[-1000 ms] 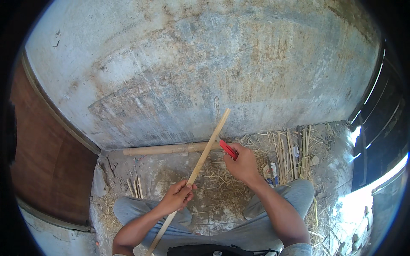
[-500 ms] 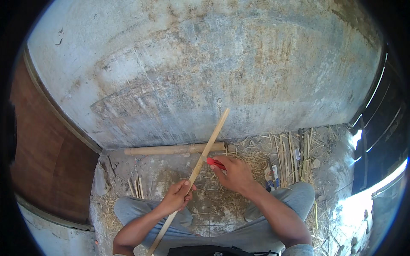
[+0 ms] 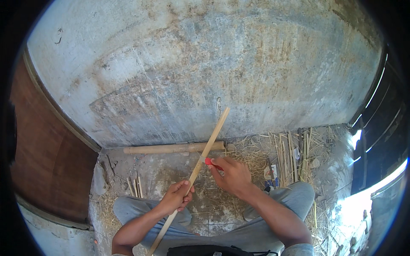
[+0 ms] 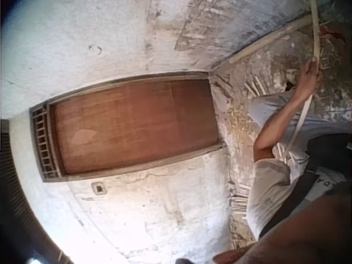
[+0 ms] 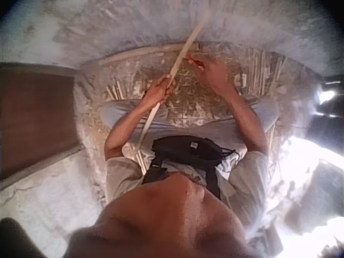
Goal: The person scrapes a thin wood strip using a small handheld blade. The person holds the wood strip with one hand while repeatedly pulling the blade along the surface with the other hand to smooth it.
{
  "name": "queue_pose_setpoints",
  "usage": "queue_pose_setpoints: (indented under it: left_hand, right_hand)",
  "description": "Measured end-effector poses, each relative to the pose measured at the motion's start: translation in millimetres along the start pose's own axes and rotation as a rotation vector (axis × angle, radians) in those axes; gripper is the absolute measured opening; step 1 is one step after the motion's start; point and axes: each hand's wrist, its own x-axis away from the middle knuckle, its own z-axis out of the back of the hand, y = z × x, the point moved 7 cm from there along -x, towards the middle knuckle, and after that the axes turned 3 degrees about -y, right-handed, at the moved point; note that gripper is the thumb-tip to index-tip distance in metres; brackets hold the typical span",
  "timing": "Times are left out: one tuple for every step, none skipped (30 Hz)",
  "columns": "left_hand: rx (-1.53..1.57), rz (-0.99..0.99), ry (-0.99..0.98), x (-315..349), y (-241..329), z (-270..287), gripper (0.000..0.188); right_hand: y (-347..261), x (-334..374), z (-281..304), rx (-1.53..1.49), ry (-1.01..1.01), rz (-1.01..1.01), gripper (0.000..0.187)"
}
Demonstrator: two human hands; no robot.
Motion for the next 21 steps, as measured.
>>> queue_pose_setpoints:
  left_hand:
    - [0.000, 0.000, -0.002, 0.1, 0.1, -0.7, 0.037]
    - [0.008, 0.001, 0.000, 0.8, 0.5, -1.6, 0.037]
    - [0.015, 0.002, 0.002, 1.2, 0.7, -2.4, 0.037]
    - [0.017, 0.002, 0.003, 1.8, -0.3, -3.0, 0.037]
    - [-0.015, -0.021, 0.016, 2.5, 0.1, -2.9, 0.038]
    - [-0.047, -0.045, 0.029, 3.3, 0.6, -2.9, 0.039]
    - [-0.045, -0.045, 0.027, 3.8, -0.6, -4.6, 0.039]
    - [-0.065, -0.057, 0.044, 4.8, -0.7, -5.2, 0.040]
    - [-0.084, -0.069, 0.060, 5.7, 0.3, -5.8, 0.041]
    - [-0.084, -0.068, 0.056, 7.1, 2.4, -8.6, 0.041]
    - [-0.085, -0.051, 0.063, 9.0, 4.8, -10.6, 0.041]
    - [-0.087, -0.034, 0.071, 9.6, 5.7, -11.9, 0.041]
    - [-0.090, -0.035, 0.070, 9.6, 6.1, -10.4, 0.041]
    - [-0.096, -0.026, 0.060, 9.8, 5.4, -8.6, 0.041]
    - [-0.102, -0.018, 0.051, 9.9, 4.5, -7.6, 0.041]
    - [-0.107, -0.022, 0.051, 8.9, 3.2, -7.8, 0.041]
    - [-0.130, -0.038, 0.067, 8.6, 1.5, -7.7, 0.041]
    - [-0.154, -0.055, 0.083, 7.7, 1.9, -6.5, 0.041]
    - [-0.156, -0.055, 0.084, 7.3, 2.4, -6.3, 0.041]
    - [-0.155, -0.032, 0.083, 6.8, 1.5, -5.9, 0.042]
    - [-0.154, -0.009, 0.081, 6.7, 0.7, -5.7, 0.042]
  right_hand:
    - [-0.1, -0.1, 0.2, 0.002, 0.000, -0.001, 0.016]
    - [0.1, -0.2, 0.1, 0.005, 0.000, -0.008, 0.016]
    - [0.4, -0.4, 0.1, 0.008, -0.001, -0.015, 0.017]
    - [0.4, -0.8, -0.4, 0.007, -0.002, -0.014, 0.017]
    - [0.2, -1.5, -0.1, 0.004, 0.005, -0.008, 0.018]
    - [-0.1, -1.9, 0.1, 0.000, 0.013, -0.003, 0.019]
    - [-0.2, -1.7, -0.6, 0.002, 0.012, -0.004, 0.019]
    - [-0.3, -1.5, -0.7, 0.002, 0.031, -0.007, 0.019]
    - [-0.1, -1.6, -0.8, 0.002, 0.050, -0.010, 0.020]
    - [1.0, -1.2, -2.6, 0.005, 0.051, -0.014, 0.020]
    - [2.6, -1.1, -4.1, 0.012, 0.063, -0.015, 0.019]
    - [3.7, -0.5, -3.5, 0.020, 0.076, -0.016, 0.018]
    - [3.4, -1.2, -3.2, 0.019, 0.079, -0.016, 0.018]
    - [2.9, -2.0, -3.9, 0.033, 0.063, -0.018, 0.018]
    - [2.3, -2.8, -4.5, 0.046, 0.047, -0.020, 0.018]
    - [1.8, -2.6, -3.8, 0.046, 0.052, -0.018, 0.018]
    - [0.7, -0.7, -2.7, 0.056, 0.073, -0.014, 0.018]
    - [0.1, -0.4, -1.5, 0.065, 0.092, -0.010, 0.018]
    - [0.2, -0.4, -0.8, 0.063, 0.095, -0.010, 0.018]
    - [-0.1, -0.5, -0.5, 0.070, 0.098, 0.000, 0.018]
    - [-0.1, -0.6, -0.3, 0.077, 0.100, 0.009, 0.018]
